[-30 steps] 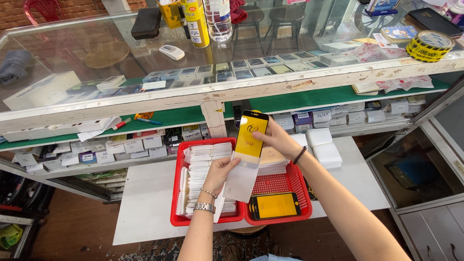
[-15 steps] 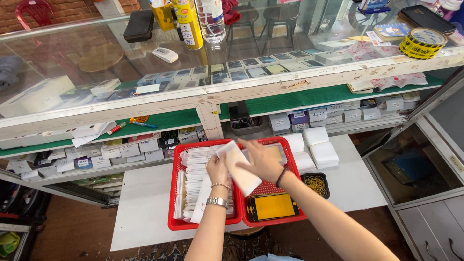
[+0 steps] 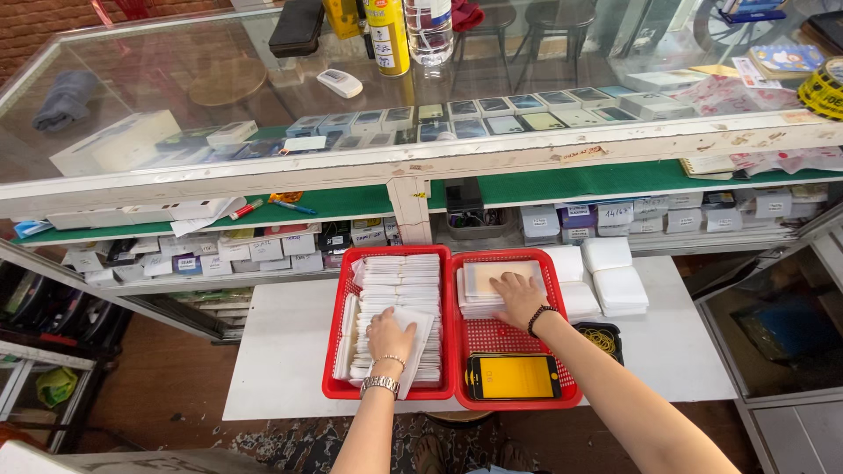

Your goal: The person repeatedly picks small white packs from a red basket, places them into a yellow phone case, and returns the case to the basket. The person also stacks the packs into neat piles within the basket.

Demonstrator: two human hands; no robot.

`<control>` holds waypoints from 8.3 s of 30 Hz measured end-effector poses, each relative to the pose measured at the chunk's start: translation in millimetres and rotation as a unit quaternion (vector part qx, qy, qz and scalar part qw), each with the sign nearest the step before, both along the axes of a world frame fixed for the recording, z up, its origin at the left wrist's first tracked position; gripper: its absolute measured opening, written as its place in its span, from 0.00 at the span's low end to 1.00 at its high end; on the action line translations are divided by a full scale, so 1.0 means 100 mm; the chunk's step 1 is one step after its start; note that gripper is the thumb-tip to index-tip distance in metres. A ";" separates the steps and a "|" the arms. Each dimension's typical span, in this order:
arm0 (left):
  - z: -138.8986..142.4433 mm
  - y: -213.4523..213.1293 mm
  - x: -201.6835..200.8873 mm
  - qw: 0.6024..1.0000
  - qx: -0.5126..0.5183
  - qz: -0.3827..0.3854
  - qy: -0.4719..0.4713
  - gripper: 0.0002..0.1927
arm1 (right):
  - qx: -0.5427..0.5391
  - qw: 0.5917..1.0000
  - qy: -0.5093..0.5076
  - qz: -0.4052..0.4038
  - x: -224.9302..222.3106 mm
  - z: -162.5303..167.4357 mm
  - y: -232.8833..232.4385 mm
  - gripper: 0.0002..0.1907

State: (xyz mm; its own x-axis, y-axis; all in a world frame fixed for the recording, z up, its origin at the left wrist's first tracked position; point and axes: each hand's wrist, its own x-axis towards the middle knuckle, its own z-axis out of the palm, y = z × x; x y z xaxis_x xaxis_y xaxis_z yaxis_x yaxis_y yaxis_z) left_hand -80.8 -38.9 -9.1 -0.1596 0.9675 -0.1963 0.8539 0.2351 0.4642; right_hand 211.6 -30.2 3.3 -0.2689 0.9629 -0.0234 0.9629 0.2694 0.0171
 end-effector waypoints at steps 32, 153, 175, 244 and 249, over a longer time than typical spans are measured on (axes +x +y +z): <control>0.29 0.18 0.01 0.875 -0.120 0.039 -0.468 0.24 | -0.247 0.922 0.299 0.006 0.12 -0.21 -0.43 0.20; 0.88 0.12 0.47 0.859 -0.021 -0.167 -0.483 0.14 | -0.076 0.427 0.895 -0.103 -0.05 0.96 -0.07 0.22; 0.54 0.44 0.74 0.825 -0.020 0.015 -0.565 0.13 | -0.082 0.886 0.456 0.031 -0.07 1.01 -0.06 0.32; -0.13 -0.25 1.22 0.599 -0.031 0.184 -0.779 0.23 | -0.003 0.984 0.180 0.004 0.01 0.27 -0.52 0.33; -0.03 -0.31 0.97 0.653 -0.068 0.166 -0.736 0.23 | 0.063 0.997 -0.034 0.037 0.29 -0.18 -0.16 0.34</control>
